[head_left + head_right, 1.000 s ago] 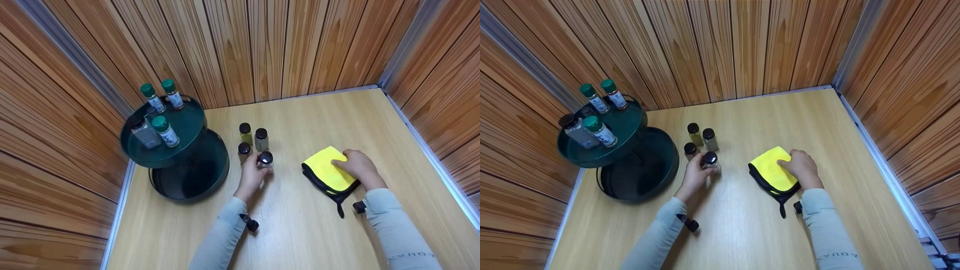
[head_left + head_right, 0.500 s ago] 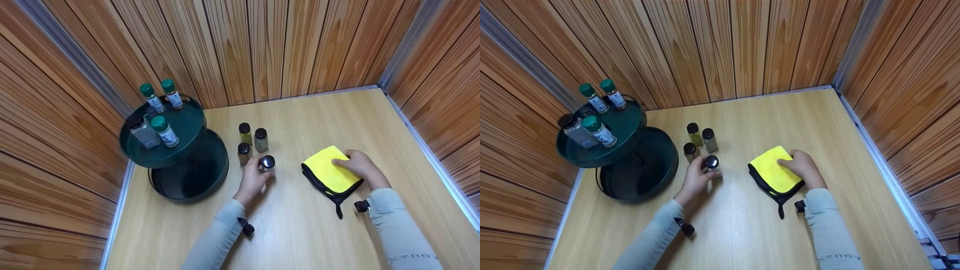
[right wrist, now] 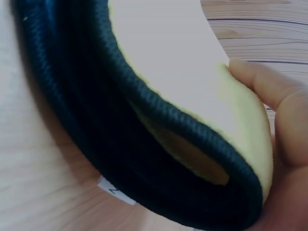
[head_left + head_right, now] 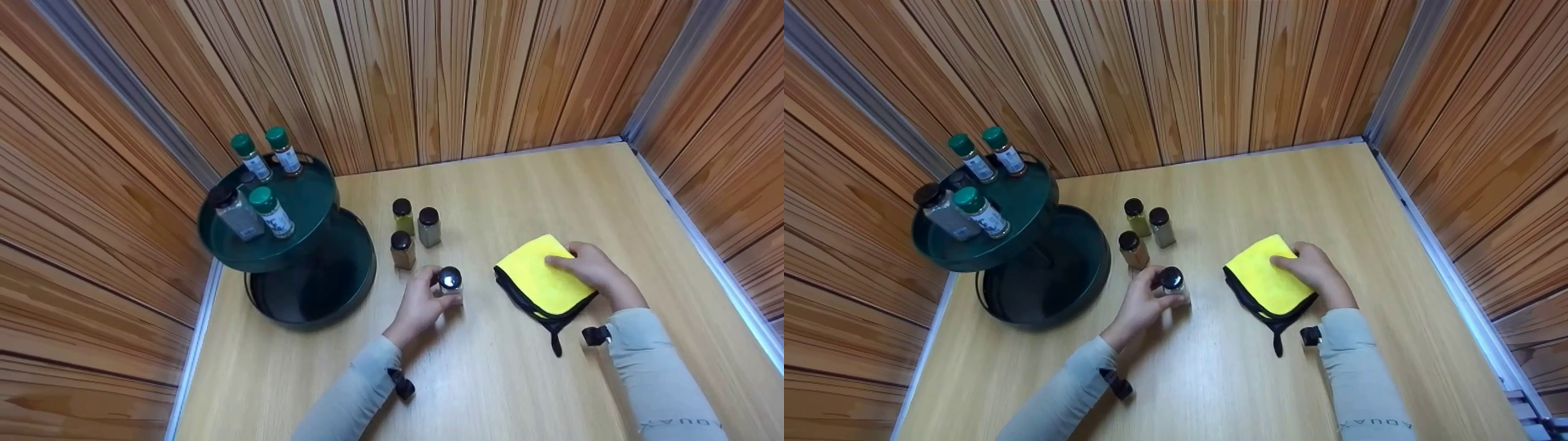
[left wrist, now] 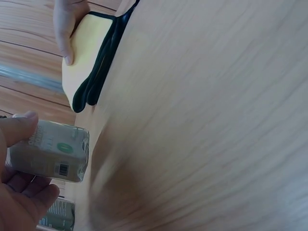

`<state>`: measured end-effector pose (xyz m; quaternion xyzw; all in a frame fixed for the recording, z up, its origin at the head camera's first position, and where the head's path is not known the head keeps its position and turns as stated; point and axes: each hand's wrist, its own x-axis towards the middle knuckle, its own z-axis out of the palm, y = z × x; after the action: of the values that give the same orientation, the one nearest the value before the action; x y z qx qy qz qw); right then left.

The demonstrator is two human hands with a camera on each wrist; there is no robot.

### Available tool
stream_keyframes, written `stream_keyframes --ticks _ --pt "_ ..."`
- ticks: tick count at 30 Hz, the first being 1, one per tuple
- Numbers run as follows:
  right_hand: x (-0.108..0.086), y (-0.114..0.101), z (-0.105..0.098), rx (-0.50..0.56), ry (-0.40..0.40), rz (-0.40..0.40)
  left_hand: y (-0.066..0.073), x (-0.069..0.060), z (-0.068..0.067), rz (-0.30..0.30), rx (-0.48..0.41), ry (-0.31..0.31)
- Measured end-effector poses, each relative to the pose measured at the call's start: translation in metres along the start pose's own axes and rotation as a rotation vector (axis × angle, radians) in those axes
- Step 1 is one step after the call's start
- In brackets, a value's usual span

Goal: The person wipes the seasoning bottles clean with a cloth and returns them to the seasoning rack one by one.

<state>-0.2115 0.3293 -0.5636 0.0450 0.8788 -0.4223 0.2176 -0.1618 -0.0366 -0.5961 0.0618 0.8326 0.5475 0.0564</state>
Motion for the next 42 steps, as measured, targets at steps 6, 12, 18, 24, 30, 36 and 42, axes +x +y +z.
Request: stream_keyframes --ticks 6,12,18,24,30,36,42 --pt "-0.004 -0.004 -0.002 0.070 0.008 -0.003 -0.002 -0.004 0.003 0.022 0.018 -0.032" --pt "-0.009 -0.009 -0.003 0.135 -0.004 -0.015 -0.009 -0.007 0.008 0.094 0.041 -0.032" --pt "-0.016 -0.016 -0.005 0.279 -0.058 0.027 -0.009 -0.010 0.010 0.097 0.063 -0.030" --pt "-0.025 -0.025 -0.005 0.440 -0.093 0.077 -0.008 -0.012 0.012 0.045 0.041 -0.036" --pt "-0.034 -0.038 0.001 0.633 -0.087 0.045 -0.009 -0.013 0.012 -0.017 0.028 -0.045" --pt "-0.044 -0.051 0.009 0.750 -0.057 0.003 -0.008 -0.014 0.012 -0.018 0.042 -0.064" --pt "-0.049 -0.063 0.021 0.758 -0.003 -0.022 -0.008 -0.014 0.010 0.009 0.057 -0.091"
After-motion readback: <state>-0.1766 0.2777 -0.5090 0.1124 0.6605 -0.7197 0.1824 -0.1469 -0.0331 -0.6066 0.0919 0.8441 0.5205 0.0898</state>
